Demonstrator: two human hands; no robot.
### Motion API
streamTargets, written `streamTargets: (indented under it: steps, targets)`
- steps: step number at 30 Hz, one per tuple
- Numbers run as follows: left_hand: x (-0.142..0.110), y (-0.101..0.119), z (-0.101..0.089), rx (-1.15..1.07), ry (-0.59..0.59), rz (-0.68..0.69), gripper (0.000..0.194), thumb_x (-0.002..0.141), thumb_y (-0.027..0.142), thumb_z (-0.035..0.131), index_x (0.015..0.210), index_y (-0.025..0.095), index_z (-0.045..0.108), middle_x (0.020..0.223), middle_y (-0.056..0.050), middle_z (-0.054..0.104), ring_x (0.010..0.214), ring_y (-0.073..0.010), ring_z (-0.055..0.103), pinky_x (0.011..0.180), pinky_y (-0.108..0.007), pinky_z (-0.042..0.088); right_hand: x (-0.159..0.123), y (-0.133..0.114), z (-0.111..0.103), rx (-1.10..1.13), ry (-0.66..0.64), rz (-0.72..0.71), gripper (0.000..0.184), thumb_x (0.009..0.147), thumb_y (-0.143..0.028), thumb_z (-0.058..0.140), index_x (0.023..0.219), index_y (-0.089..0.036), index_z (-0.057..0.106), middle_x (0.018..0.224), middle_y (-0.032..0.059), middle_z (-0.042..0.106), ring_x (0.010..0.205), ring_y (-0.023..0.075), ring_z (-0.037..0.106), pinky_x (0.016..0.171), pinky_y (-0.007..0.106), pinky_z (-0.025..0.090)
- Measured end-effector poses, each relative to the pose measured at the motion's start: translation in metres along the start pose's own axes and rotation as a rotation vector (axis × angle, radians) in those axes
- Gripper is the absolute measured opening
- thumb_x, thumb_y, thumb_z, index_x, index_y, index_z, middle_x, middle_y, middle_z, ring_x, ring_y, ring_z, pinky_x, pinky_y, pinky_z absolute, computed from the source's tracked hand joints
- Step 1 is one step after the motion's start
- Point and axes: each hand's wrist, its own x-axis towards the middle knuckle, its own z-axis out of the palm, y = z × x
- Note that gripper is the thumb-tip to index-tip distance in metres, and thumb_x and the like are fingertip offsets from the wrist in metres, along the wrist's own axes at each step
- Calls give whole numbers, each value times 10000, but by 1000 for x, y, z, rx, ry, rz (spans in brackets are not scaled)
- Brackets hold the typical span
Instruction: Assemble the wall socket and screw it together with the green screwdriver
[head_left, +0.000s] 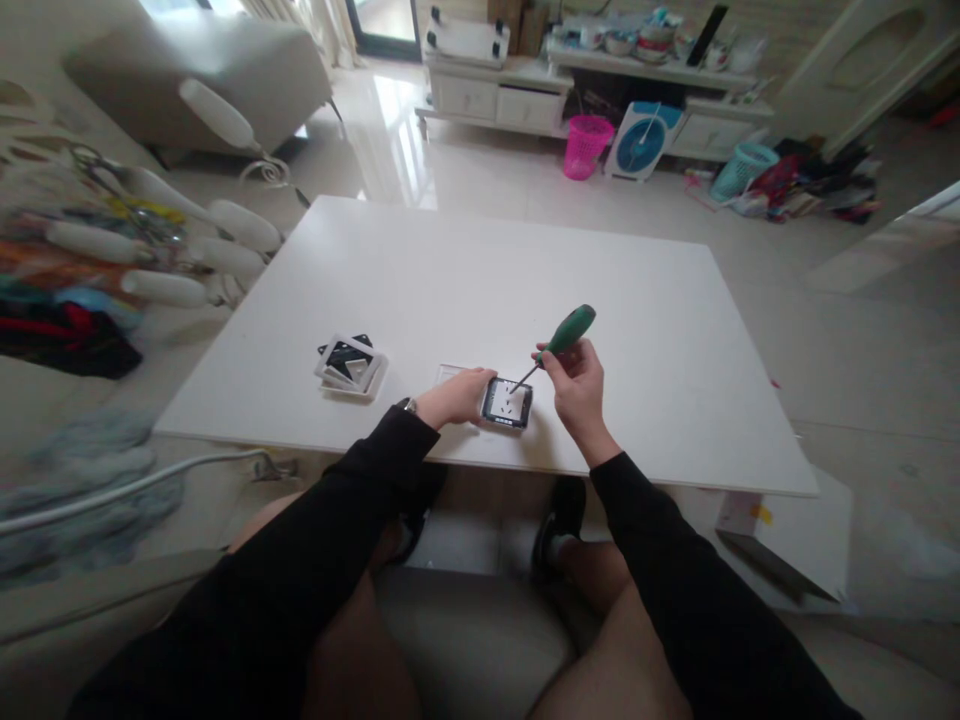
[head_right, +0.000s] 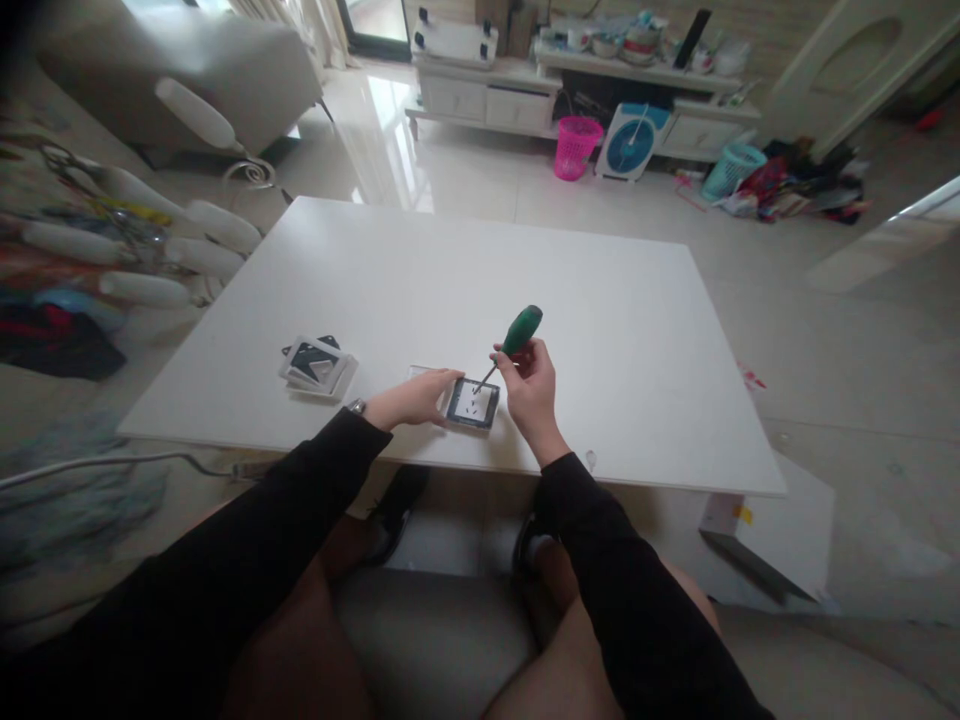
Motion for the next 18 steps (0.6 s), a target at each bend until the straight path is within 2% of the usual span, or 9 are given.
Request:
streamTargets:
  steps: [5,11,18]
  targets:
    - [7,6,6,39,45,-8,696,630,243,915,1235,142,585,1271,-160,676,1214,-322,649,1028,-374,504,-6,1,3,-24,-36,-6,450,852,-415,791,1180,-297,506,1112,31,705,876,191,735,813,386,641]
    - [11,14,16,37,76,-4,708,640,303,935,1239,143,593,1258,-149,688,1194,-326,656,1013,-379,511,-9,5,2,-112,-96,-30,451,869,-396,767,1226,-300,508,1131,41,692,910,207,729,770,381,635]
    - [9,18,15,41,86,-1,647,657,304,922,1201,149,610,1236,-153,698,1175,-333,666,987,-379,520,-11,1,3,-167,-131,-44,427,869,-362,767,1205,-289,513,1072,32,687,905,203,721,755,365,624]
